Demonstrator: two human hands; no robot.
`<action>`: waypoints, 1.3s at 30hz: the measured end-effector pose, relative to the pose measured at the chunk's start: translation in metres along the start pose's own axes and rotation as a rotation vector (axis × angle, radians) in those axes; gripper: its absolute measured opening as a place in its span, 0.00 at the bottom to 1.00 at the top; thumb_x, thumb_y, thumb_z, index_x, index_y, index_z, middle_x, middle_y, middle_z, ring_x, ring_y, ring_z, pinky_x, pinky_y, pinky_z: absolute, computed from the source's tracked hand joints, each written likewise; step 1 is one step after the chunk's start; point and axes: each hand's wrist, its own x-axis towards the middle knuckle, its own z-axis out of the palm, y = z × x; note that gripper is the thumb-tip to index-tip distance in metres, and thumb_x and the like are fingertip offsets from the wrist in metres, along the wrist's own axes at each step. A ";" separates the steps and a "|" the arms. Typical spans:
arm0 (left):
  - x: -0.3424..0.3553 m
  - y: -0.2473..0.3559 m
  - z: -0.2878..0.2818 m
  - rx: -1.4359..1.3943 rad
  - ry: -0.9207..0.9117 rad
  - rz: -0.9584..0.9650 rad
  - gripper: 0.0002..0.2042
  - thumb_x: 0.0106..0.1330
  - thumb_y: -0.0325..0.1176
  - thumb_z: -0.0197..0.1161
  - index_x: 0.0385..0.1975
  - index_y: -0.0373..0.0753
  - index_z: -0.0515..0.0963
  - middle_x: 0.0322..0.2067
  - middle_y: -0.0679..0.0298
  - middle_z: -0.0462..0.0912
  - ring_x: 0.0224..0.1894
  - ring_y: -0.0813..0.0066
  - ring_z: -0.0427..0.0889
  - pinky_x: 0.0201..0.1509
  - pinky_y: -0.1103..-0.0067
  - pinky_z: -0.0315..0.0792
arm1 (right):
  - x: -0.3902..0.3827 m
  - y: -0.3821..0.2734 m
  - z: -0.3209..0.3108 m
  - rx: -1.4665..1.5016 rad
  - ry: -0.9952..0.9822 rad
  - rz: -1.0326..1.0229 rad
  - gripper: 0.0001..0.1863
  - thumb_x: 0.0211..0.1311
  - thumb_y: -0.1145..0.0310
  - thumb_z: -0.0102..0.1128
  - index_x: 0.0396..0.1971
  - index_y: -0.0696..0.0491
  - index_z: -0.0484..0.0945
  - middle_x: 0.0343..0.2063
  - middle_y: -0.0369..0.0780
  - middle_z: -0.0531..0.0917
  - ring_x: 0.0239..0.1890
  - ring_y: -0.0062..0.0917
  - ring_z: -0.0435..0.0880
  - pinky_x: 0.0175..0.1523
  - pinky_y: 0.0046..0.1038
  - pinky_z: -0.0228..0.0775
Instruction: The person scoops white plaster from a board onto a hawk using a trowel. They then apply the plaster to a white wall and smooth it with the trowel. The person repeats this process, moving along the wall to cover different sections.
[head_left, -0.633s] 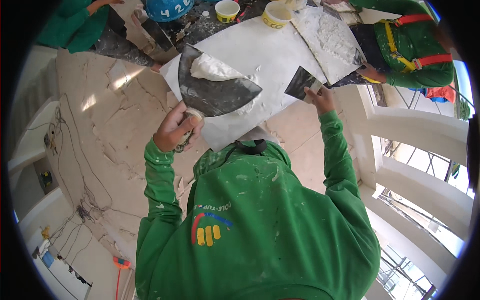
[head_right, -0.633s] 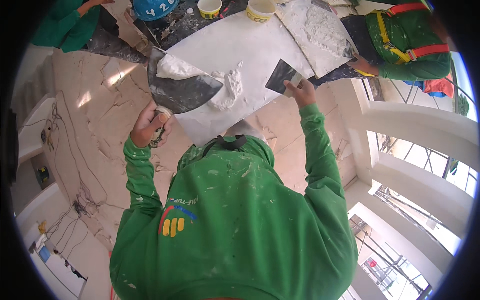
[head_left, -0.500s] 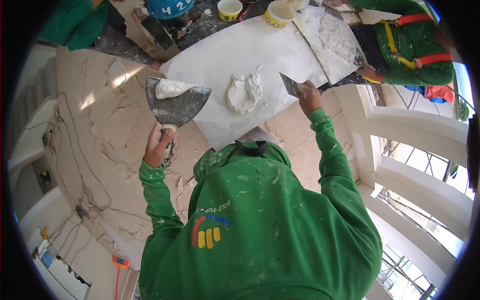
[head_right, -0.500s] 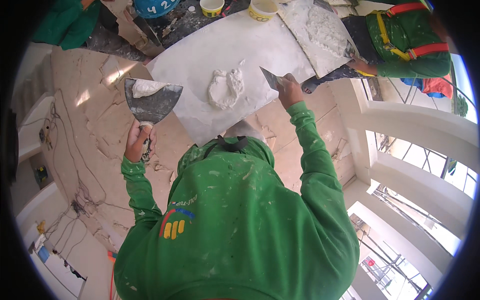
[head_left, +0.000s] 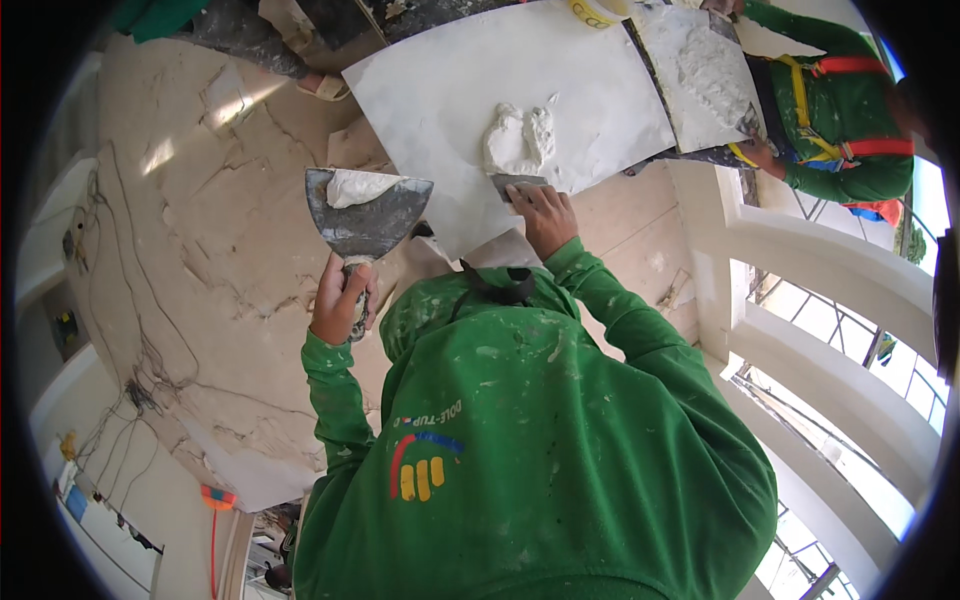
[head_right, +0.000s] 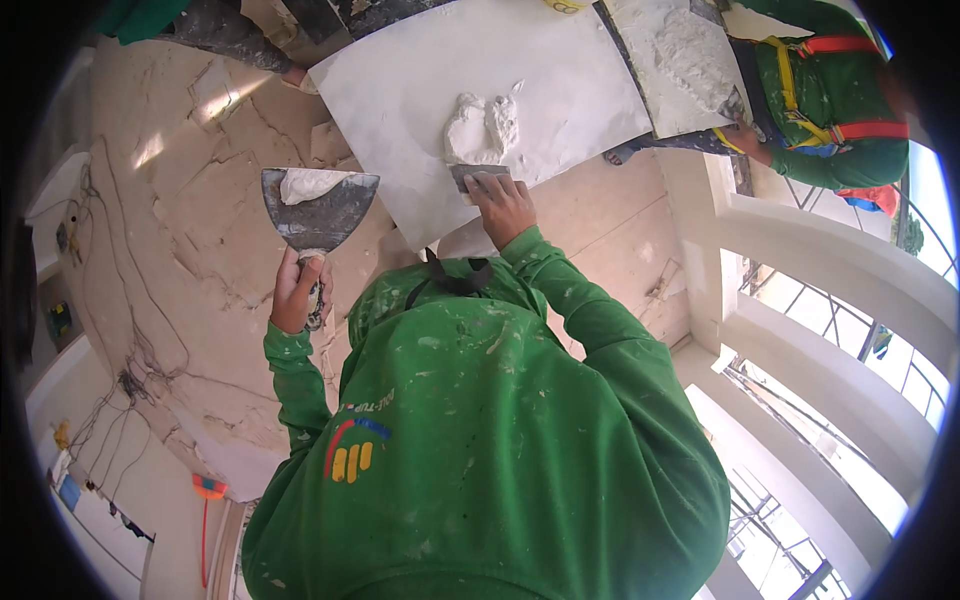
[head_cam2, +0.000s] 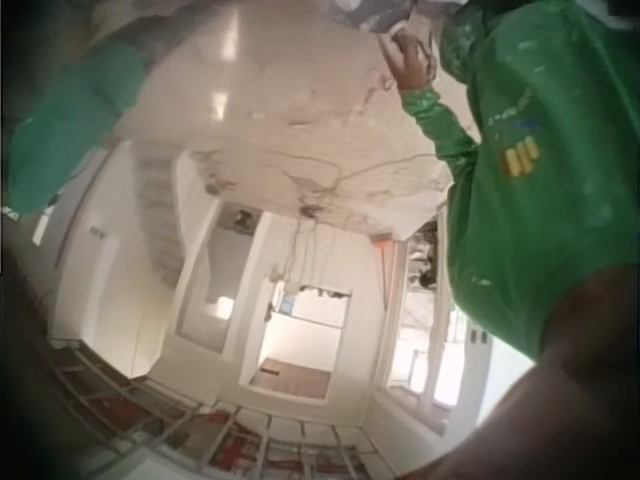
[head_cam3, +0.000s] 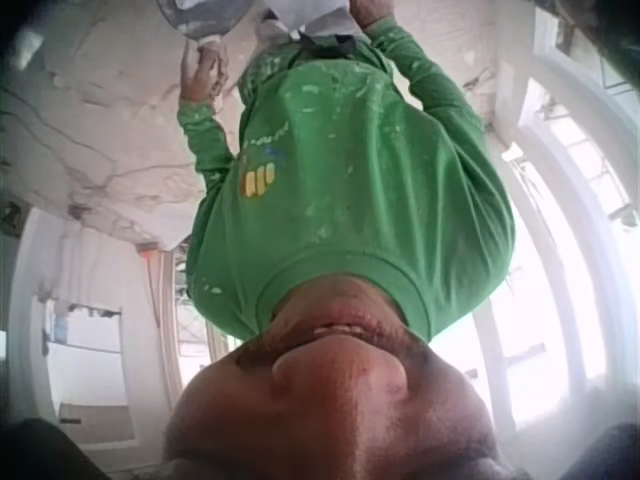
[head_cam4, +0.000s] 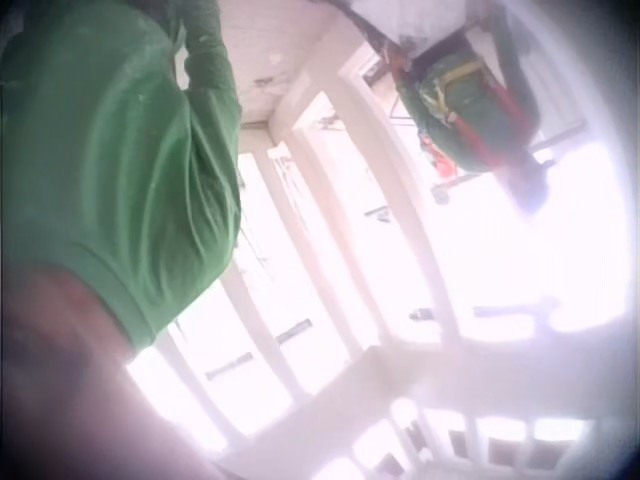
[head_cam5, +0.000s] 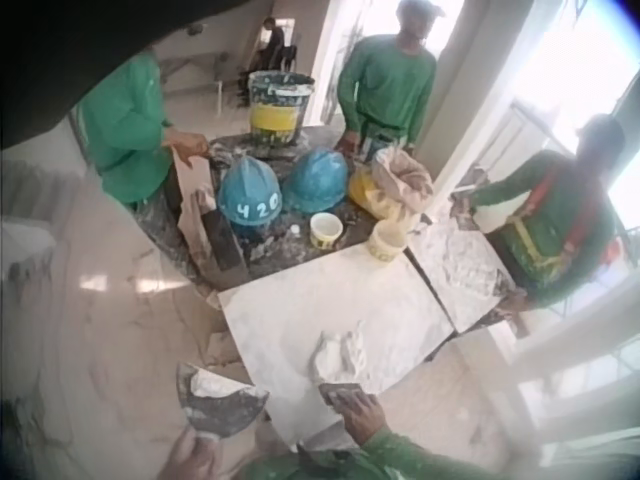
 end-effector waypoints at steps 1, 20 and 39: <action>0.001 0.003 0.000 0.016 -0.019 0.001 0.16 0.72 0.37 0.52 0.55 0.40 0.63 0.24 0.67 0.69 0.17 0.83 0.69 0.14 0.85 0.64 | 0.001 -0.005 0.011 -0.011 -0.010 0.026 0.23 0.50 0.76 0.54 0.48 0.47 0.78 0.45 0.34 0.77 0.45 0.29 0.76 0.47 0.33 0.68; 0.039 0.011 0.044 -0.409 -0.670 -0.168 0.23 0.71 0.40 0.54 0.60 0.39 0.57 0.26 0.64 0.66 0.19 0.80 0.70 0.11 0.84 0.67 | 0.032 -0.044 -0.153 0.829 0.425 0.235 0.14 0.66 0.73 0.52 0.47 0.62 0.77 0.46 0.45 0.79 0.47 0.36 0.77 0.51 0.30 0.68; -0.001 0.017 0.024 0.035 -0.396 0.030 0.23 0.71 0.37 0.52 0.62 0.41 0.55 0.26 0.65 0.67 0.19 0.82 0.69 0.13 0.85 0.67 | 0.041 0.162 -0.082 -0.146 0.000 -0.112 0.28 0.48 0.81 0.55 0.53 0.44 0.76 0.48 0.34 0.79 0.50 0.29 0.75 0.53 0.34 0.67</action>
